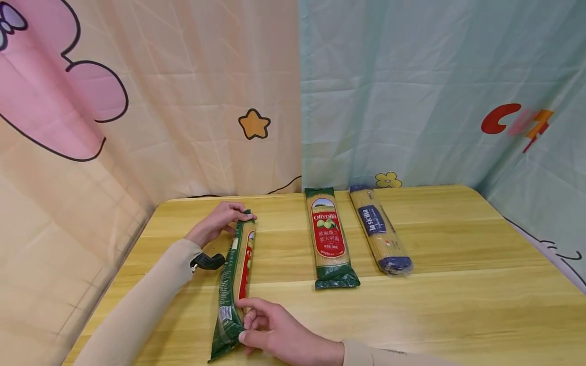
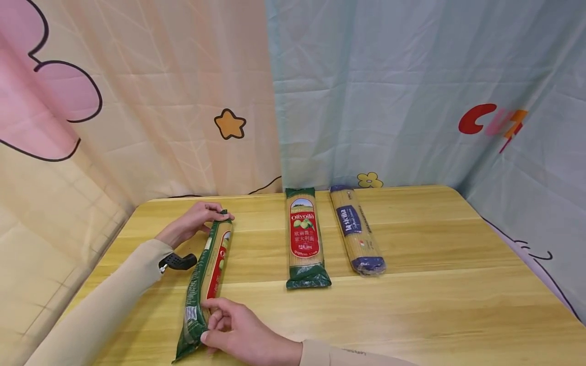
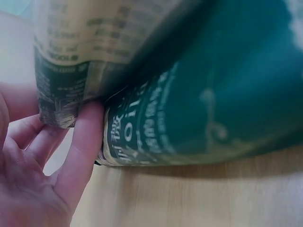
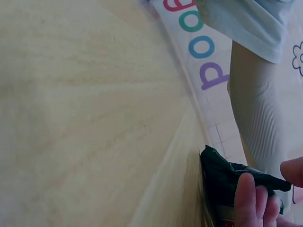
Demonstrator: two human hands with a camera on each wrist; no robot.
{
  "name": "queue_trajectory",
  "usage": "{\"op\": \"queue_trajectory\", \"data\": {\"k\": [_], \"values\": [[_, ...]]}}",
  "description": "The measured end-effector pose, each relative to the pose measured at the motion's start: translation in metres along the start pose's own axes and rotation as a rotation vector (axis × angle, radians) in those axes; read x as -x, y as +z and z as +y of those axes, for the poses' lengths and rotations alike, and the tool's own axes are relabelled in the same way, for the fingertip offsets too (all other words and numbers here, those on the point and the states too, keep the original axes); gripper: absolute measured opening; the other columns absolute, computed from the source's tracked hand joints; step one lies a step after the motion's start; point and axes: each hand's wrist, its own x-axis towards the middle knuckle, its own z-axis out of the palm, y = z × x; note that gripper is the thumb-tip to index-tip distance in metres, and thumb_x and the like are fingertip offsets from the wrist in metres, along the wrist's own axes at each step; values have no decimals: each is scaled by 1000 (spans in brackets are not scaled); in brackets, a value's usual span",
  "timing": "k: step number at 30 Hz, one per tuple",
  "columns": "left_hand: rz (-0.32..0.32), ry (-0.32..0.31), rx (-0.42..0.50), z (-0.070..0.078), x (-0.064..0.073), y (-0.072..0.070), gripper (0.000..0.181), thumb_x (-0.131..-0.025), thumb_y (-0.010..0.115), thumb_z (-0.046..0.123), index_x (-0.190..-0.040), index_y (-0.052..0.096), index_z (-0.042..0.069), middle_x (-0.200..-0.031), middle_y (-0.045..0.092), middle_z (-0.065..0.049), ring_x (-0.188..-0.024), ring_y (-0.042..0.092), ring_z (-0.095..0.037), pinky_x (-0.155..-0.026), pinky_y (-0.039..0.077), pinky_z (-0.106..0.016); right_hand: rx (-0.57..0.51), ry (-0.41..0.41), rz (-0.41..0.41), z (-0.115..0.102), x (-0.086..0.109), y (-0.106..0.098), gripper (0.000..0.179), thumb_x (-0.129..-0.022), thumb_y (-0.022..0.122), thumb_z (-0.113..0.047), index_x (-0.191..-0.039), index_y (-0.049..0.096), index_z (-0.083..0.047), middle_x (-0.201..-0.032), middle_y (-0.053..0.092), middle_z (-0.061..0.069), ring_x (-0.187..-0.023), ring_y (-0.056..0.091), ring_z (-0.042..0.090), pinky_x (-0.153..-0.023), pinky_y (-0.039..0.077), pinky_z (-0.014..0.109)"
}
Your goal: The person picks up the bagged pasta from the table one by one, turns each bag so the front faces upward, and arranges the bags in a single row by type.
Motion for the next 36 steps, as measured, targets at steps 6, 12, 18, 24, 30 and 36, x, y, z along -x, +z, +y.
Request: {"op": "queue_trajectory", "data": {"k": [6,12,18,24,30,36], "values": [[-10,-15,40,-3,1,1,16,-94,65,10,-84,54,6,-110,72,-7,-85,66,-21,-55,51,-29,39,78,124,0,-1,3,43,-89,72,-6,-128,56,-11,-97,60,1,-85,61,13,-78,51,23],[-23,-7,51,-4,0,-1,18,-94,66,13,-83,54,6,-109,72,-7,-80,65,-20,-55,51,-28,52,38,161,3,-2,5,35,-88,71,-1,-122,64,-8,-87,66,-2,-77,65,10,-73,52,21],[-50,12,124,-5,0,-3,17,-97,61,8,-83,52,6,-109,73,-5,-90,68,-21,-62,53,-31,35,5,157,3,-1,5,30,-90,67,-3,-120,70,-6,-98,70,-3,-77,65,8,-74,53,21],[-81,12,203,-7,1,-4,18,-98,59,8,-84,49,7,-113,71,-6,-94,68,-22,-65,54,-31,33,0,112,0,-2,3,32,-92,65,-7,-124,69,-5,-104,71,-3,-76,62,4,-74,52,20],[-68,-5,182,-6,2,-7,15,-97,63,12,-88,53,7,-114,69,-10,-89,67,-20,-67,56,-30,61,-7,41,-3,-4,0,34,-96,61,-9,-129,65,-4,-106,70,-4,-81,64,3,-77,52,20],[-61,-31,80,-2,3,-7,13,-96,66,15,-97,60,3,-91,65,-7,-77,64,-17,-67,55,-31,130,3,-35,-7,-6,-1,36,-97,58,-8,-133,62,-5,-97,72,-2,-79,67,6,-78,52,21]]}}
